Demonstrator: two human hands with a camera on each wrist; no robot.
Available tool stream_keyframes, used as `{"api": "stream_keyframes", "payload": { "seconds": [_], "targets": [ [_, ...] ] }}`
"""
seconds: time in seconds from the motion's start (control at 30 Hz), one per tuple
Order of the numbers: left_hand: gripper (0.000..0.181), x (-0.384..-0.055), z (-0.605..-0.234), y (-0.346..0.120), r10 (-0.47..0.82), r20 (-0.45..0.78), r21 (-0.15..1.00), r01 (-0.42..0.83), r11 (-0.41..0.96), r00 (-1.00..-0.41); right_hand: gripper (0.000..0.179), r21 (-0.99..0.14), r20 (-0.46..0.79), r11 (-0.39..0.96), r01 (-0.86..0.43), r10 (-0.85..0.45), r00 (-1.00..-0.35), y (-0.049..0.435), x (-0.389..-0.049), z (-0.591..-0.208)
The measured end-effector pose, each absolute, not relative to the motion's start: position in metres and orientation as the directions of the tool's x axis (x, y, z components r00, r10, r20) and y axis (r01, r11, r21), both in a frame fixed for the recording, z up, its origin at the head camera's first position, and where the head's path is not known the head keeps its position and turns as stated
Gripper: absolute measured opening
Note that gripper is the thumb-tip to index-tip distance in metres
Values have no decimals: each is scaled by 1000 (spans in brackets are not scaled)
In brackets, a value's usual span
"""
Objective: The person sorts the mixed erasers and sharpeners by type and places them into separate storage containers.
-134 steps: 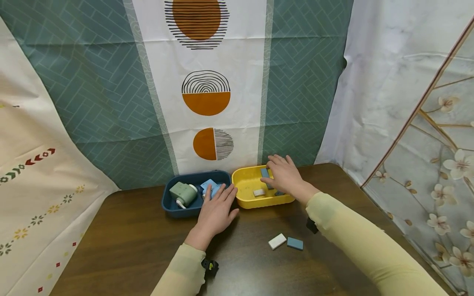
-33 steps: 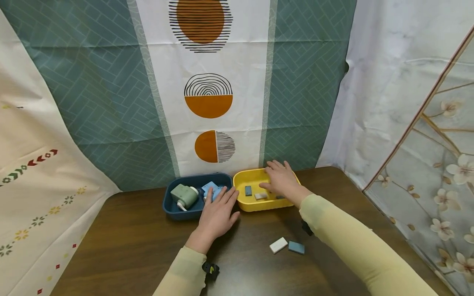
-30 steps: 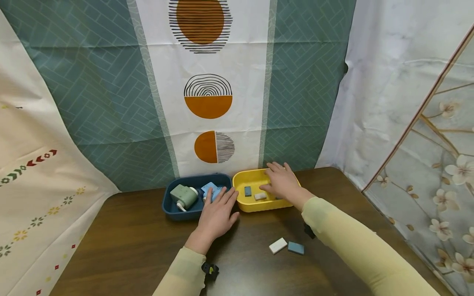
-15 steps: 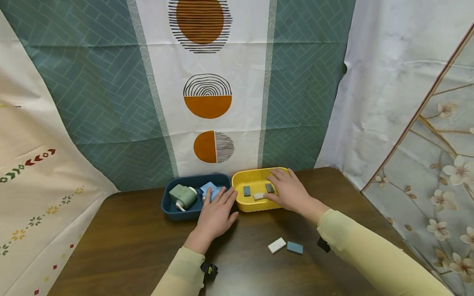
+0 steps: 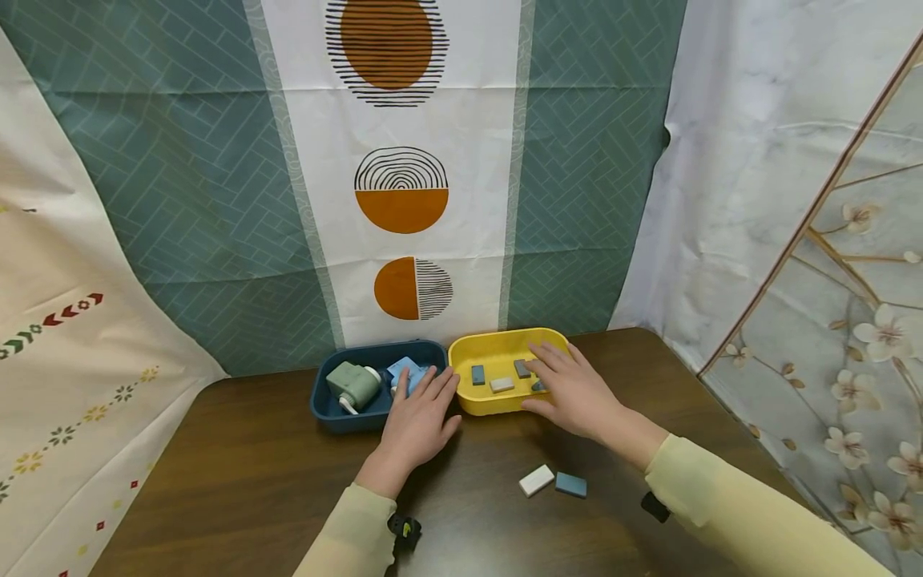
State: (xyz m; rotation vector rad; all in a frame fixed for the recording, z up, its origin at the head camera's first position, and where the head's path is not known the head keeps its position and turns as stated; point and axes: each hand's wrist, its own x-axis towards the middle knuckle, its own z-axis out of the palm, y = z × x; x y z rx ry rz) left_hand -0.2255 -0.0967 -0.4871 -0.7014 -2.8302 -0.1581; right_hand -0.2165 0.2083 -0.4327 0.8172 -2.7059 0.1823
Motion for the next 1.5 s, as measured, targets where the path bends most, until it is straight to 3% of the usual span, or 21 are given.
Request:
{"api": "stream_keyframes", "payload": {
  "seconds": [0.5, 1.0, 1.5],
  "targets": [
    [75, -226, -489, -97, 447, 233, 56, 471, 880, -863, 66, -43, 348, 806, -590, -542, -765, 224, -176, -446],
    [75, -226, -490, -97, 444, 225, 69, 469, 881, -867, 63, -61, 285, 802, -594, -556, -781, 230, -151, -455],
    [76, -226, -491, -97, 441, 234, 57, 465, 883, -866, 50, -72, 252, 797, -599, -567, -785, 243, -134, -478]
  ]
}}
